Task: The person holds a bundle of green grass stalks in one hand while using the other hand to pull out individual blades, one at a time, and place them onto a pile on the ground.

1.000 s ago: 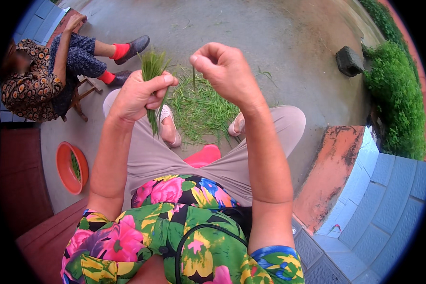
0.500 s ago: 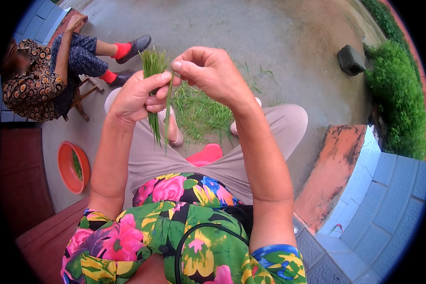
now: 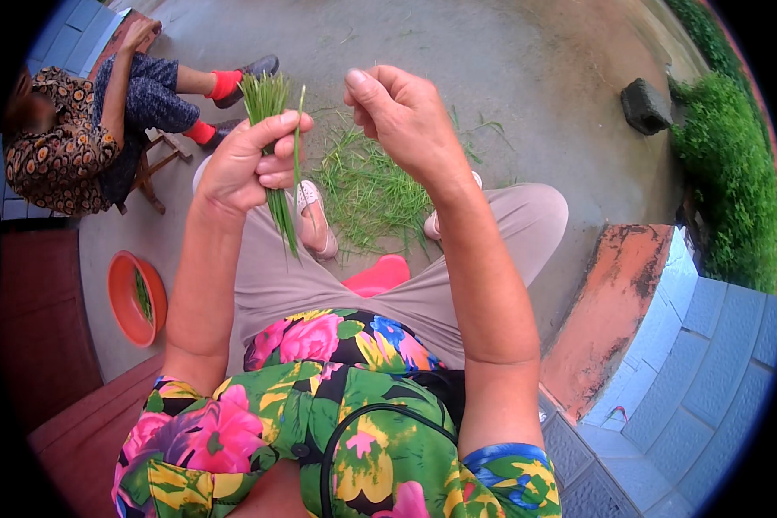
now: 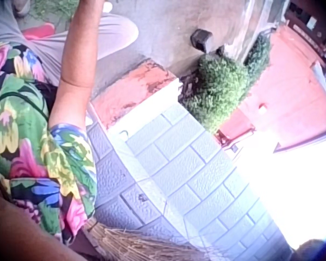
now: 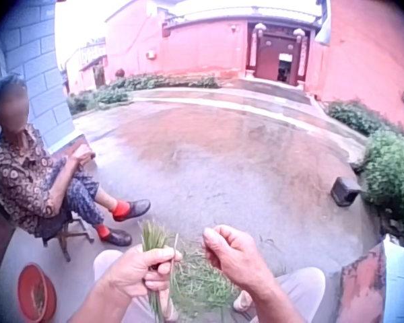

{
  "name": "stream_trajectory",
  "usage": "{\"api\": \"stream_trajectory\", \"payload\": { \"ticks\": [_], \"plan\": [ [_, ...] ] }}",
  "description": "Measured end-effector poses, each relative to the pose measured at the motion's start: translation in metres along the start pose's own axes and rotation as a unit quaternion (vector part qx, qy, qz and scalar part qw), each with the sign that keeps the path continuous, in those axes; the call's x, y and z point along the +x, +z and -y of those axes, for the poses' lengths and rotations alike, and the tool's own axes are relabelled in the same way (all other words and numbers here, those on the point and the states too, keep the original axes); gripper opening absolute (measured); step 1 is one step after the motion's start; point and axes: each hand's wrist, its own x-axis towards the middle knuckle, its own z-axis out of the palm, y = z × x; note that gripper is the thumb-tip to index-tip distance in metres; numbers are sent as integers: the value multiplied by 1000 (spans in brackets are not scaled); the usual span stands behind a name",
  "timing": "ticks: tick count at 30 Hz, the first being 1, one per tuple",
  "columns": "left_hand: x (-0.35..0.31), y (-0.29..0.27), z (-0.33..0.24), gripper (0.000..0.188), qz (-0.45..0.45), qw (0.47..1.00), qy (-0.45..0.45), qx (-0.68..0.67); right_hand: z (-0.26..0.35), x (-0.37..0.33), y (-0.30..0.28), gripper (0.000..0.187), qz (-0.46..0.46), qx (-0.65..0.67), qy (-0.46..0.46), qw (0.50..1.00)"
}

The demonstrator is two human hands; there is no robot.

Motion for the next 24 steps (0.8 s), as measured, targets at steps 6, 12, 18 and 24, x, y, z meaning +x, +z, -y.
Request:
{"api": "stream_trajectory", "payload": {
  "ticks": [6,12,18,24],
  "plan": [
    [3,-7,-1,15,-6,999,19,-40,-9,-10,9,27,33,27,50,998],
    [1,-13,-1,15,0,998,39,-55,-14,-23,20,33,105,65,119,985],
    [-2,-12,2,16,-30,996,74,-34,-15,-27,29,26,123,72,103,984],
    [-5,-15,4,16,-42,993,99,-38,-23,-28,29,21,127,88,126,980]
  ]
}}
